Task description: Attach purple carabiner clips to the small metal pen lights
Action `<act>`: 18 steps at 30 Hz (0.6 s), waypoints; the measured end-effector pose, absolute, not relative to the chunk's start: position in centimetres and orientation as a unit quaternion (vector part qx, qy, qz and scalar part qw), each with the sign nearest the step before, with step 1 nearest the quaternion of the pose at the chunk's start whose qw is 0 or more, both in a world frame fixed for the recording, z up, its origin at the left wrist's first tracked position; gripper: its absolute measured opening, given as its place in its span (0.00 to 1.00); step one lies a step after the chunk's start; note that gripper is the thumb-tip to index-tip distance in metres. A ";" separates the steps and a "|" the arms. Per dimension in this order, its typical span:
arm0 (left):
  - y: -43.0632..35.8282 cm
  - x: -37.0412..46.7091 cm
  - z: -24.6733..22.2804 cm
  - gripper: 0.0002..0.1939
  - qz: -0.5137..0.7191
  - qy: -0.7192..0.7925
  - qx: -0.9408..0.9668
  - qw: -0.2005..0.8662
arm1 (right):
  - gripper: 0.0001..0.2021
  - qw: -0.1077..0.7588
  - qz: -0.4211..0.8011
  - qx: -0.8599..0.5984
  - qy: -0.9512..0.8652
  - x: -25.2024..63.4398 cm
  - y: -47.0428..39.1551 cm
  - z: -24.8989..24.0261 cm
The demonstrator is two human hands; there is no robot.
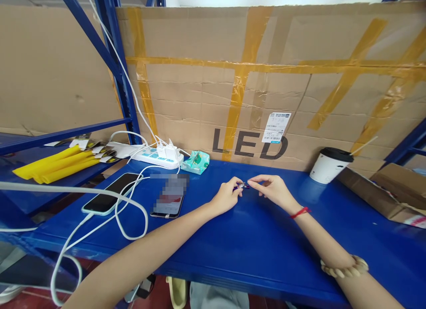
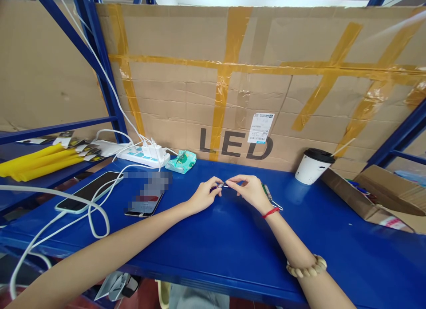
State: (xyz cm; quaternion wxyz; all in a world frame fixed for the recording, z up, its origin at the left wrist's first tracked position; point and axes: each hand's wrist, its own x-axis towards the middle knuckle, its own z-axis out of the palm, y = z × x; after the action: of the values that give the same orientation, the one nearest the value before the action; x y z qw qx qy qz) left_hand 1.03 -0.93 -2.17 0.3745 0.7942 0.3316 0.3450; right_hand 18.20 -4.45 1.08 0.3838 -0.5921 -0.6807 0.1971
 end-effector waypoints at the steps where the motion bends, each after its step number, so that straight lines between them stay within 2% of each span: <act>1: -1.0 1.0 -2.2 0.07 0.342 0.327 0.798 0.373 | 0.19 0.381 0.201 -0.589 -0.684 18.1 -4.5 1.2; 11: -0.9 0.3 -2.4 0.02 0.304 0.271 0.846 0.344 | 0.18 0.328 0.251 -0.623 -0.665 16.9 -5.3 1.9; 18: -1.3 0.1 -2.1 0.07 0.324 0.251 0.854 0.321 | 0.19 0.307 0.305 -0.663 -0.611 16.2 -5.8 2.5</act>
State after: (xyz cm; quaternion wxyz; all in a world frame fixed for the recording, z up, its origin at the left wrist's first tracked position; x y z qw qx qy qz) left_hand 0.11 -1.29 -2.10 0.3205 0.8540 0.2512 0.3237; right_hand 16.19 -5.77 2.53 0.3071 -0.6630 -0.6107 0.3052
